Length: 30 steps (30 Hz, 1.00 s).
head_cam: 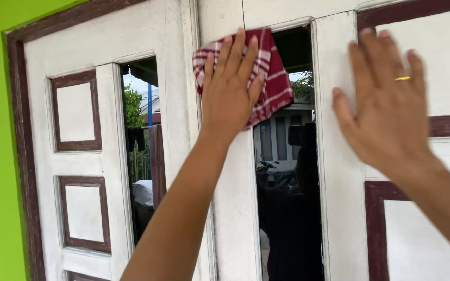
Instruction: Wiping a white wooden door with a red checkered cloth.
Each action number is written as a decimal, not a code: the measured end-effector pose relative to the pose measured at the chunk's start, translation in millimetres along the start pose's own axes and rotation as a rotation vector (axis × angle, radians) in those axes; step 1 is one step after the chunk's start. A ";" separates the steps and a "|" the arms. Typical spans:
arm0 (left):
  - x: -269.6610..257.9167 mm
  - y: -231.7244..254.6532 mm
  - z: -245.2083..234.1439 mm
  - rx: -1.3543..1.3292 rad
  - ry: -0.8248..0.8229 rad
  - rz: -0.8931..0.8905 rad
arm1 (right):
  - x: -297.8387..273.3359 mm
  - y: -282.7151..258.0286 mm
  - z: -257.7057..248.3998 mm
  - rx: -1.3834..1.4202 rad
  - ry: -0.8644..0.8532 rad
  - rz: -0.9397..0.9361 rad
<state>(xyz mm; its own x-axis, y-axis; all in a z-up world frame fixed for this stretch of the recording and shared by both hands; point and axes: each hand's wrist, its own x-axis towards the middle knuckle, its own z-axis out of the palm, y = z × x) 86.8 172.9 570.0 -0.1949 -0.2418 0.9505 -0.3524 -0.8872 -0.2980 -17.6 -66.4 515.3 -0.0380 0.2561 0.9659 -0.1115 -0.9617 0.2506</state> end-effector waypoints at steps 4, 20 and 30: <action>-41.0 23.7 -0.3 0.048 0.010 0.003 | -7.6 -26.4 22.4 0.159 0.020 -0.022; -156.6 78.6 -25.4 0.098 -0.093 -0.040 | -19.6 -41.0 21.8 0.263 0.042 0.022; -13.9 18.7 9.1 0.266 0.041 -0.017 | -18.4 -40.1 20.8 0.239 0.032 0.039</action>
<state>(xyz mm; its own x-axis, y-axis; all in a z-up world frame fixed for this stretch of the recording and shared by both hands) 91.3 156.1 552.0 -0.2298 -0.2147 0.9493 -0.1039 -0.9644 -0.2433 8.2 -34.6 488.9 -0.0692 0.2172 0.9737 0.1291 -0.9659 0.2246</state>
